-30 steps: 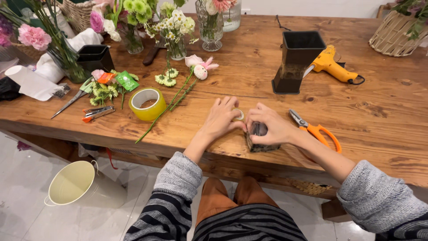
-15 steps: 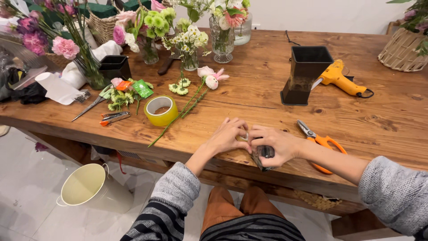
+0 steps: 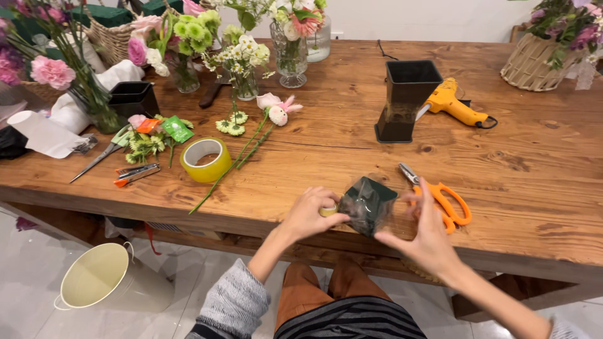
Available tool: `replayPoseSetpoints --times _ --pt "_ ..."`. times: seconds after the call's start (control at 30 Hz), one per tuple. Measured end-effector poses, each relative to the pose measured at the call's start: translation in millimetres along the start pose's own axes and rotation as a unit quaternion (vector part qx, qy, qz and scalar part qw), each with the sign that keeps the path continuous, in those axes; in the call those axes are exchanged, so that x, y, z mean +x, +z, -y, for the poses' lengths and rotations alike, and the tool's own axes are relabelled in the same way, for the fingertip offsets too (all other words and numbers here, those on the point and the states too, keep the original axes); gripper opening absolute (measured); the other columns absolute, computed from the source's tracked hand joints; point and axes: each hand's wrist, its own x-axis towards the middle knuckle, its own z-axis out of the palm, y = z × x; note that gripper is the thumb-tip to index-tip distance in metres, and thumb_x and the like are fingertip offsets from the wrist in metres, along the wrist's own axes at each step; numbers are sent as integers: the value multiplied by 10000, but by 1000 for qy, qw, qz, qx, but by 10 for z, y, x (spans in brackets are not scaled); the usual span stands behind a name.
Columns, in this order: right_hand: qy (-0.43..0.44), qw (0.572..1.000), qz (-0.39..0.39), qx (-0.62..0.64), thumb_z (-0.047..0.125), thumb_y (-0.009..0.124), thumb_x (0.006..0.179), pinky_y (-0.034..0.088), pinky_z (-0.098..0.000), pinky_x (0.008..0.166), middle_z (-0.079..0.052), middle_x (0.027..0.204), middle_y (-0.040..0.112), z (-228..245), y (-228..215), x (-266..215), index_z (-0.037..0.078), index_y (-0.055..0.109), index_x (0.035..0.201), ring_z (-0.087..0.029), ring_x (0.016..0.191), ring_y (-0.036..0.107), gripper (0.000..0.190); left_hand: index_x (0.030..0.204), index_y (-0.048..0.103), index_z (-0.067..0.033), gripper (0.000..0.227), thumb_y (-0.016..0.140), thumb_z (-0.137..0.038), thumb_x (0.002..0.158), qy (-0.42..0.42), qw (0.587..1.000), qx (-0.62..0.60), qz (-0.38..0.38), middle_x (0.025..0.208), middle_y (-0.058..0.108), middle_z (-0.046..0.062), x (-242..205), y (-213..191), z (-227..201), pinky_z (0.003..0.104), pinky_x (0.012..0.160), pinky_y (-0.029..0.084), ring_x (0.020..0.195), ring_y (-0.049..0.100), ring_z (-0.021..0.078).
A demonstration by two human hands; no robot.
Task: The person wraps a block of floral foam in clear plastic wrap and secures it with tape. They then place the wrapped foam into a dark vase and use tape to secure it in place.
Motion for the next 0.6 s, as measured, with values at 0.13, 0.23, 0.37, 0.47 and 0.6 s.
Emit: replayPoseSetpoints --times 0.13,0.23,0.37,0.47,0.6 --pt "74 996 30 26 399 970 533 299 -684 1109 -244 1341 553 58 53 151 86 -24 1609 -539 1217 508 1498 665 669 -165 326 798 -437 792 -16 998 38 -38 891 713 -7 -92 265 -231 358 760 461 852 658 219" --pt "-1 999 40 24 347 863 705 283 -668 1136 -233 1267 643 -163 8 456 27 -14 1600 -505 1249 521 1294 651 664 -182 370 777 -491 820 -61 992 56 -94 850 676 -26 -90 420 -365 315 746 455 821 652 185" --pt "14 996 56 66 172 801 772 341 -559 1129 -264 1371 549 -73 -149 646 81 -34 1605 -418 1280 533 1183 738 636 -157 379 718 -512 843 -91 995 -17 -26 993 646 10 1 300 -607 384 857 407 974 602 233" --pt "80 985 105 114 283 897 655 282 -558 1183 -280 1518 388 50 -83 642 177 -163 1593 -429 1388 426 1420 761 628 -165 349 693 -489 874 -95 995 -5 -16 1010 608 -4 -2 350 -546 373 860 393 993 585 217" --pt "120 984 78 102 422 962 562 213 -615 1208 -243 1591 287 275 166 692 254 -227 1566 -459 1446 319 1565 788 663 -144 322 684 -454 874 -91 996 16 0 1025 515 8 23 452 -483 383 872 385 1004 557 240"
